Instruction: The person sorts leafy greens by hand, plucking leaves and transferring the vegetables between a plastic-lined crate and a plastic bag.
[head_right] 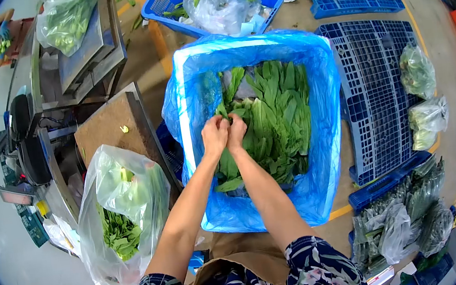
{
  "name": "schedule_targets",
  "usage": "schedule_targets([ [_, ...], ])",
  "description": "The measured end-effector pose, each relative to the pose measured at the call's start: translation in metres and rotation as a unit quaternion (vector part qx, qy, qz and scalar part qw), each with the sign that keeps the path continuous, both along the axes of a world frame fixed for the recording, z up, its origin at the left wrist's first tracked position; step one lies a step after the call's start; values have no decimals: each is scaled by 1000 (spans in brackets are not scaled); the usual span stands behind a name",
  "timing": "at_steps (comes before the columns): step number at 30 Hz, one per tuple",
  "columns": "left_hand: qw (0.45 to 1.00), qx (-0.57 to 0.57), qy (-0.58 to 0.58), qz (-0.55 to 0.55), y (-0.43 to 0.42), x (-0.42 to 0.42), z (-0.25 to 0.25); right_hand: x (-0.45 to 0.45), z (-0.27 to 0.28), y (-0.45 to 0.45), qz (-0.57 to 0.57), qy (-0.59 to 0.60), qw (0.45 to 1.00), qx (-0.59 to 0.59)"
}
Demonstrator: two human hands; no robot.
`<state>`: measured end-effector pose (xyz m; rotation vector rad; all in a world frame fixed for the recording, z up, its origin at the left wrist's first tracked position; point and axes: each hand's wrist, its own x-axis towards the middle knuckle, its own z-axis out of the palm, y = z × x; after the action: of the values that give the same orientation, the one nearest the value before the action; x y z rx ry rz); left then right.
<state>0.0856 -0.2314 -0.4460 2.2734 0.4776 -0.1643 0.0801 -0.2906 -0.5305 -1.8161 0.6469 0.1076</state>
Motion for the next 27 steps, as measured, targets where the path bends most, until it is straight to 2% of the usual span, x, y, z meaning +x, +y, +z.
schedule_targets([
  [3, 979, 106, 170, 30, -5, 32, -25, 2, 37, 3, -15, 0, 1000, 14],
  [6, 964, 159, 209, 37, -13, 44, -43, 5, 11, 2, -153, 55, 957, 241],
  [8, 958, 189, 216, 21, -13, 53, -51, 2, -3, 0, -137, 24, 967, 212],
  [10, 954, 214, 211, -22, -4, 60, -65, -4, -3, -4, 4, -58, 998, -18],
  [11, 951, 226, 207, -42, 1, 62, -71, -5, -2, -18, 66, -5, 997, -42],
  [12, 947, 266, 166, -75, 5, 61, -74, -1, 6, -32, 78, 26, 996, -30],
  [13, 948, 257, 166, -83, 8, 60, -71, 3, 18, -46, 90, 57, 994, -19],
  [15, 952, 240, 166, -98, 13, 57, -55, 15, 38, -68, 105, -67, 968, -220],
  [16, 955, 217, 184, -86, 13, 56, -40, 26, 39, -74, 123, -61, 969, -207],
  [19, 961, 164, 213, -69, 6, 47, -1, 70, 42, -68, 152, -29, 985, 79],
  [21, 966, 117, 205, -103, 2, 33, 17, 90, 41, -52, 103, -18, 980, 171],
  [22, 966, 100, 209, -118, 0, 25, 21, 97, 80, -58, 86, 30, 953, 288],
  [25, 961, 49, 236, -137, 2, 13, 33, 93, 52, -65, 130, 10, 903, 409],
  [26, 958, 30, 248, -139, 3, 9, 39, 88, 50, -69, 120, 35, 904, 409],
  [27, 974, 61, 180, -119, 0, 2, 45, 83, 56, -75, 115, 35, 899, 422],
])
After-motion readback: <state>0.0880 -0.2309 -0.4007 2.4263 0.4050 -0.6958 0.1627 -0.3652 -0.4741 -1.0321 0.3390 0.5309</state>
